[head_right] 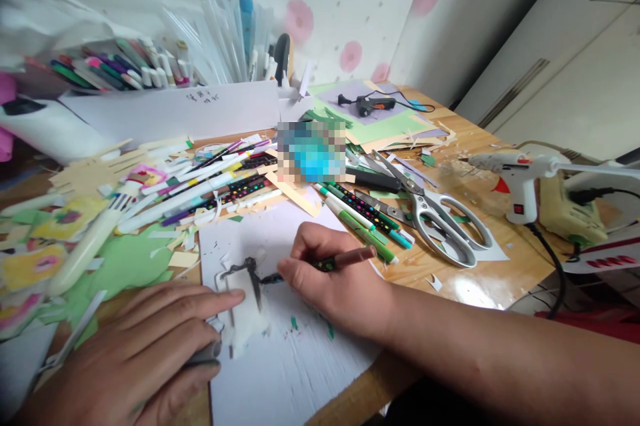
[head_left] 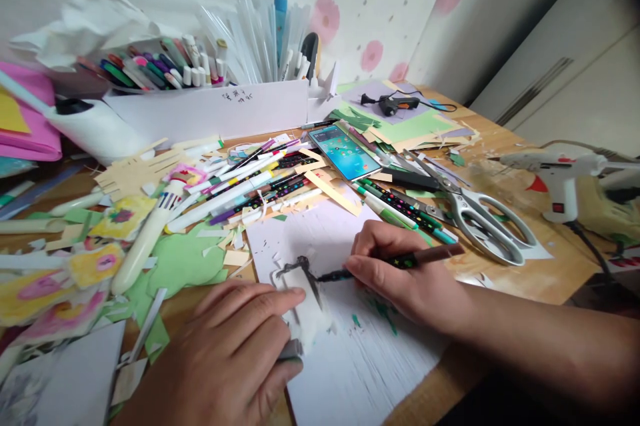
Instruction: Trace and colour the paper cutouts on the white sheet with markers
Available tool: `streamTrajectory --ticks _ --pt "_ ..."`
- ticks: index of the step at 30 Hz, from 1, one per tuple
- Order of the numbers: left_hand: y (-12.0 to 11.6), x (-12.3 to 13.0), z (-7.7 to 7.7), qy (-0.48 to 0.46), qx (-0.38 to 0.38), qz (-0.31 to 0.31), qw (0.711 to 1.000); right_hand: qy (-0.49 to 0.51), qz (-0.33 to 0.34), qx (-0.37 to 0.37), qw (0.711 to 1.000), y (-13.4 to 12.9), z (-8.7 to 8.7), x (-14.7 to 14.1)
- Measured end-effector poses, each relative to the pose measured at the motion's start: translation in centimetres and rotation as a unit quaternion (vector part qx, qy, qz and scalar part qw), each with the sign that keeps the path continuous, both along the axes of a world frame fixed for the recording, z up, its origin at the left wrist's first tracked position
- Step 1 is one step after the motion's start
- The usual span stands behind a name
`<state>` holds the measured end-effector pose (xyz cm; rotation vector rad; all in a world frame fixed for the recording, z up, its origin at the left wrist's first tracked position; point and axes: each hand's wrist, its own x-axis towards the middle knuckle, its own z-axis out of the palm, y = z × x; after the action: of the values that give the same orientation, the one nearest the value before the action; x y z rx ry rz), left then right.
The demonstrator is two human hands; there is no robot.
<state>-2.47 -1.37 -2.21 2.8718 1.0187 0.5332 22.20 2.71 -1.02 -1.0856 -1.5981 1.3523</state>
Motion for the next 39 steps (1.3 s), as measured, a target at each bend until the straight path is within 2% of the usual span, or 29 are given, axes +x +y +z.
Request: streamTrajectory --ticks 3,12,18,24,39 --pt "-0.06 0.03 0.08 0.003 0.000 0.000 1.000 -0.002 0.014 -0.019 1.000 0.05 0.01 -0.09" --pt "-0.39 0.37 0.17 -0.002 -0.013 0.022 1.000 -0.002 -0.003 -0.021 1.000 0.05 0.00 -0.20" --pt "-0.16 0.19 0.16 -0.005 -0.017 0.005 1.000 0.000 -0.012 0.002 1.000 0.03 -0.11 -0.13" --pt "-0.06 0.29 0.31 0.009 -0.006 0.001 1.000 -0.002 -0.018 -0.007 1.000 0.07 -0.10 -0.28" --pt "-0.40 0.42 0.32 -0.005 -0.026 0.014 1.000 0.003 0.009 -0.032 0.999 -0.07 0.08 -0.20"
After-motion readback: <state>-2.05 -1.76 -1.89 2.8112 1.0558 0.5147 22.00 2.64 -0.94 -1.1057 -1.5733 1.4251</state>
